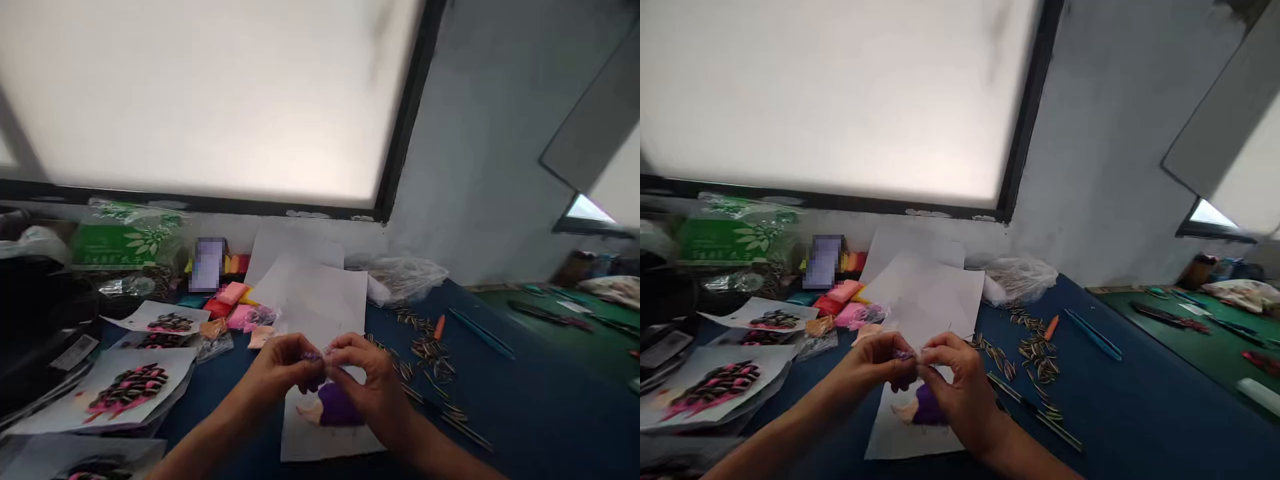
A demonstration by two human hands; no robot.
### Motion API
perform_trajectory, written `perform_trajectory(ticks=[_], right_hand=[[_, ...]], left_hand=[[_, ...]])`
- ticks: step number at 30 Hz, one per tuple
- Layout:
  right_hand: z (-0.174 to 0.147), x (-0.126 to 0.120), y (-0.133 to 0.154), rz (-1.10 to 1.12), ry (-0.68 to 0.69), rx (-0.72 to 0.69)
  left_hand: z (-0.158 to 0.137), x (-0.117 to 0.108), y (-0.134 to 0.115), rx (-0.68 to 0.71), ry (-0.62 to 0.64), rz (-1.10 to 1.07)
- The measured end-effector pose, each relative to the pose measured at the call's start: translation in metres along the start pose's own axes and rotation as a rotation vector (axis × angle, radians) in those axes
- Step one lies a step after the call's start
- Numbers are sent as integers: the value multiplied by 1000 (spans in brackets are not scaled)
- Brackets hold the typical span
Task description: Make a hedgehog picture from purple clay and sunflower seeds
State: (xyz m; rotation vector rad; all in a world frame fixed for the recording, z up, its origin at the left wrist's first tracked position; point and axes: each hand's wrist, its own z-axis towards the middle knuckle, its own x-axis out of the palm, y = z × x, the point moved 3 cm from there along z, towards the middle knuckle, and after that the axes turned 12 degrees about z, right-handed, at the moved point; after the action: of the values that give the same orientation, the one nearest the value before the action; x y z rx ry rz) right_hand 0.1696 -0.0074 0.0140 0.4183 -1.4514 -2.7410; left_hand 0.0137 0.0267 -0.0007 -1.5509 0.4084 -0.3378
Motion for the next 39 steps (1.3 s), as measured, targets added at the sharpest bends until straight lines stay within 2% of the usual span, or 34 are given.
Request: perform_trajectory(ticks=[4, 11, 15, 17, 20, 21, 22, 24, 25, 27, 31, 34, 39], right_hand=[[2, -3, 3, 13, -17, 53], [6, -8, -1, 286, -41, 364], [5, -8, -6, 351, -51, 476], [4, -8, -7, 361, -44, 509], [3, -9, -7, 377, -43, 507], [3, -9, -6, 391, -42, 495], [2, -9, -4, 409, -38, 479], [2, -8, 1, 421, -14, 428], [2, -8, 4, 405, -2, 394], [1, -8, 9, 343, 18, 322], [0, -7, 15, 272, 54, 274], [2, -9, 16, 215, 59, 253], [2, -9, 20, 70, 71, 76]], left_hand=[[2, -6, 4, -3, -62, 165], [4, -33, 18, 22, -250, 532], [1, -45, 23, 77, -359, 766], [-2, -45, 19, 137, -413, 859], [-7, -33, 1, 314, -498, 965], [-9, -27, -5, 341, -469, 916], [-9, -21, -9, 291, -389, 812], [-9, -6, -11, 70, -84, 531], [-10, 1, -13, 17, 35, 419], [-11, 9, -14, -49, 130, 241], [-11, 7, -9, -74, 132, 31], [-10, 4, -6, -79, 131, -15], [-11, 6, -3, -95, 156, -77]])
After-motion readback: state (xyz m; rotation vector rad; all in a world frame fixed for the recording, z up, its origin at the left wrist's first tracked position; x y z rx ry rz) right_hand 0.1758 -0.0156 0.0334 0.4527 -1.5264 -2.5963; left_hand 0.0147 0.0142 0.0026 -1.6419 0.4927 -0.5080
